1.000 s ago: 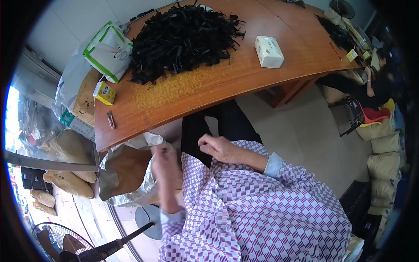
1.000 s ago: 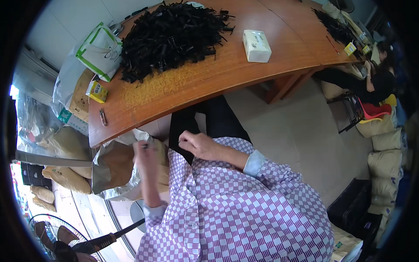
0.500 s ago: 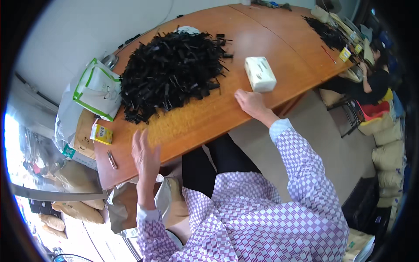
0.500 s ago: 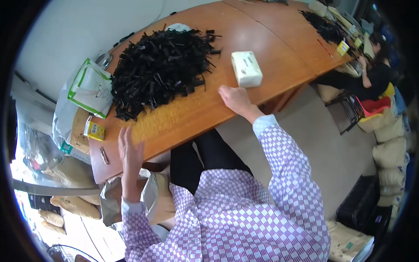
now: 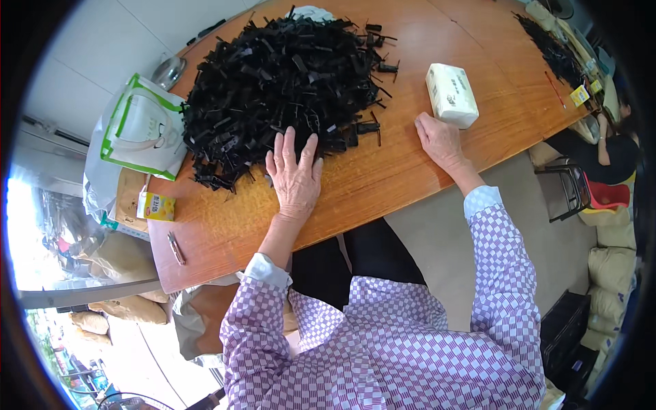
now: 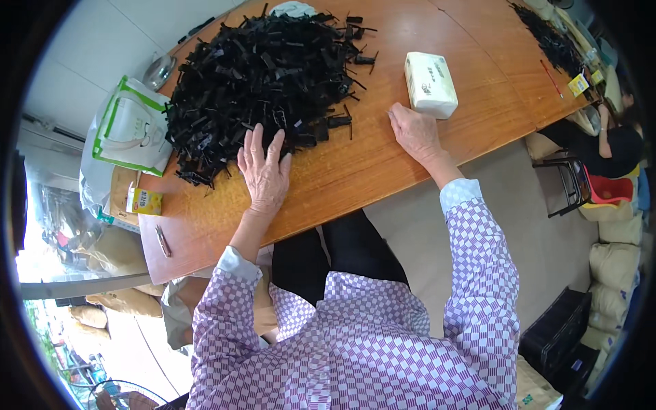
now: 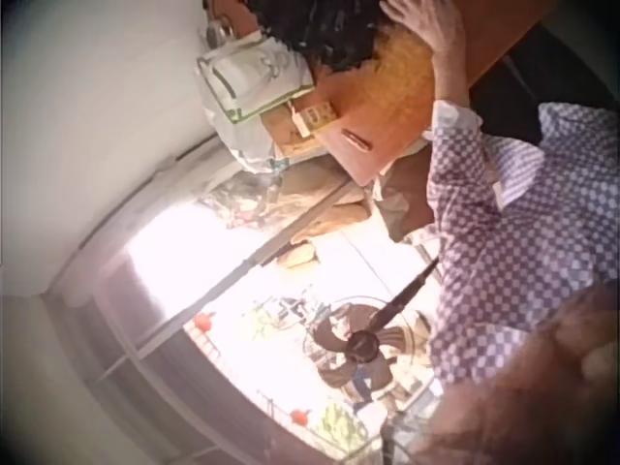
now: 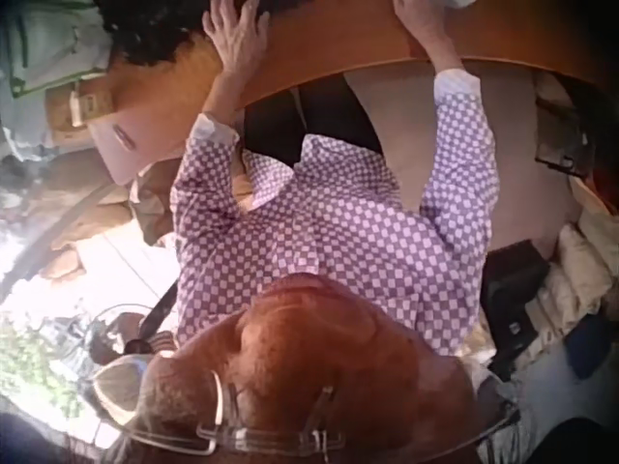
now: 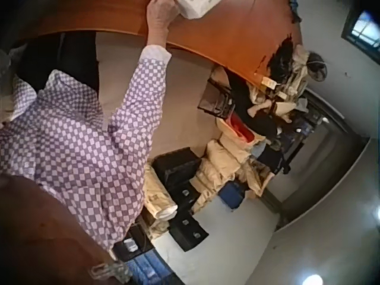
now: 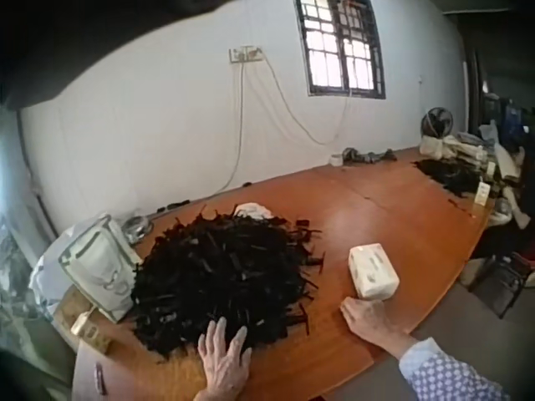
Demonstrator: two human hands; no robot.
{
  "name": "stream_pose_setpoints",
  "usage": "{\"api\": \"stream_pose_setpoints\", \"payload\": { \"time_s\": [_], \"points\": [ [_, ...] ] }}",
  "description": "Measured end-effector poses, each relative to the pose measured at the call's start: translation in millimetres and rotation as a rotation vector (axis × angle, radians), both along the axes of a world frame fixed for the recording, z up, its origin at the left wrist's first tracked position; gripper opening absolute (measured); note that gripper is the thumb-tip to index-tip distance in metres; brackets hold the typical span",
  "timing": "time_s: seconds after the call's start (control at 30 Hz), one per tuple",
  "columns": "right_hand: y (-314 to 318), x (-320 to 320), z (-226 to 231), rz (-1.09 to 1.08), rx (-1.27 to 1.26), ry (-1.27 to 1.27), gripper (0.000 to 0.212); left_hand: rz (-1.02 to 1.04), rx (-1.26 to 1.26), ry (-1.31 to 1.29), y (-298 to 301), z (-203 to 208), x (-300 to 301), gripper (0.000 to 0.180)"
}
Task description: Assembling small plastic components by hand at an industrial workbench.
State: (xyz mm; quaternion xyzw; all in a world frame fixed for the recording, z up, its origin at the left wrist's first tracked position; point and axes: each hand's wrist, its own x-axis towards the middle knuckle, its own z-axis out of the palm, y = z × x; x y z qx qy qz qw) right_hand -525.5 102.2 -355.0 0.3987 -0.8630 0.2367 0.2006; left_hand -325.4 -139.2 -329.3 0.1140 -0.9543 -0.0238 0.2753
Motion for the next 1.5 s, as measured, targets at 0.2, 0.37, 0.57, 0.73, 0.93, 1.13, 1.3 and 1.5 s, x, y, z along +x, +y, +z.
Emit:
{"api": "stream_pose_setpoints", "payload": {
  "time_s": [0.2,0.37,0.57,0.73,0.93,1.13,1.3,1.5],
  "points": [
    [-1.4,1.6,3.0,0.010,0.005,0.035,0.012,-0.061,0.019,0.066,-12.8,-4.3,15.2,0.044],
    [0.8,2.4,2.1,-0.006,0.029,0.011,0.011,-0.099,0.100,0.102,-23.0,-11.5,35.3,0.053],
    [-1.3,3.5,1.1,-0.008,0.045,0.014,0.011,0.014,0.268,0.176,-31.3,-8.6,41.4,0.066],
    [-1.4,3.7,1.9,0.003,0.037,0.013,0.011,0.033,0.277,0.083,-39.2,-11.6,60.5,0.069],
    [-1.0,-0.2,-1.3,-0.009,0.072,0.015,0.010,0.179,0.321,0.082,-43.7,-7.9,90.7,0.060],
    [0.8,-2.7,-7.1,-0.009,0.081,0.038,0.009,0.239,0.279,0.124,-40.2,-8.2,107.4,0.050],
    [3.8,-0.1,-8.7,0.067,0.024,0.043,0.007,0.281,0.325,-0.071,-39.6,-8.9,122.6,0.040],
    [-1.8,28.9,-4.1,0.153,-0.026,0.009,0.007,0.280,0.281,-0.059,-35.0,0.2,116.4,0.029]
  ]
}}
